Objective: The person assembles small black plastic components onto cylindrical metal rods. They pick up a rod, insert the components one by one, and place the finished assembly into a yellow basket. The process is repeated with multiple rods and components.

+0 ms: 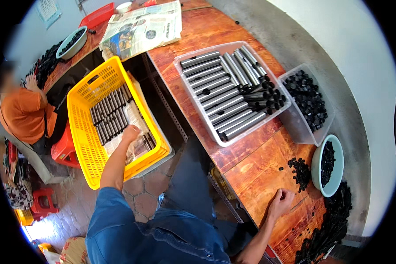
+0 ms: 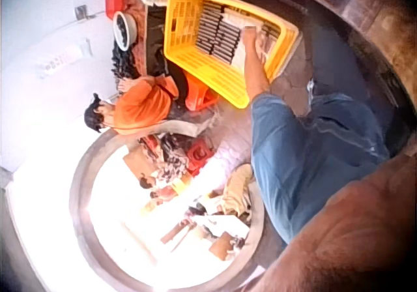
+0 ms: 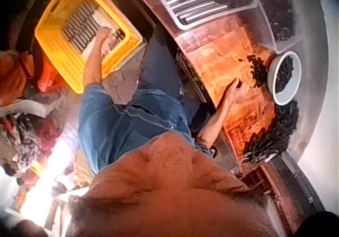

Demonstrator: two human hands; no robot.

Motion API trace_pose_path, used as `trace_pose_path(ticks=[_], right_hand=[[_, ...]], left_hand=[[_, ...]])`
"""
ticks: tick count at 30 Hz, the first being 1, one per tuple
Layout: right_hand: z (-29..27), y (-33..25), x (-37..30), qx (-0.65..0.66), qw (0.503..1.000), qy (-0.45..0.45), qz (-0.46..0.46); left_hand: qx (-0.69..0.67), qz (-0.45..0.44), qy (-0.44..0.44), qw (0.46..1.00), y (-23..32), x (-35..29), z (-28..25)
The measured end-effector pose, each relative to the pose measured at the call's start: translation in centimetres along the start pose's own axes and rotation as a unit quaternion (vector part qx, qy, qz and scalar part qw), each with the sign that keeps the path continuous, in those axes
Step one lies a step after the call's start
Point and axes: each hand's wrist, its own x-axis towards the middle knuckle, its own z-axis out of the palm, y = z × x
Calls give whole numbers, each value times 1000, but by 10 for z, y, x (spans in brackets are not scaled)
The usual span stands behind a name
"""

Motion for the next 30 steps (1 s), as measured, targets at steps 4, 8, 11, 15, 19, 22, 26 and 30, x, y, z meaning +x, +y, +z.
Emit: trace_pose_path(ticks=[4, 8, 11, 15, 19, 22, 26, 30], right_hand=[[-1, 1, -1, 4, 1000, 7, -1], [-2, -9, -3, 40, 999, 10, -7], [-9, -13, -5, 59, 998, 13, -15], [-13, -13, -7, 92, 996, 18, -3], [-7, -16, -5, 107, 994, 31, -12], [-7, -5, -6, 104, 993, 43, -23], [-8, -2, -3, 107, 993, 53, -18], [-14, -1, -4, 117, 992, 44, 9]], left_hand=[[-258, 92, 200, 941, 121, -41, -98], [-278, 348, 277, 851, 247, -125, -165], [-187, 469, 245, 827, 329, -160, -187], [-16, 532, 252, 808, 408, -143, -196], [195, 444, 288, 826, 437, -64, -186], [183, 400, 159, 884, 448, -44, -181], [206, 391, 226, 868, 444, -49, -162], [160, 395, 233, 874, 446, -27, -157]])
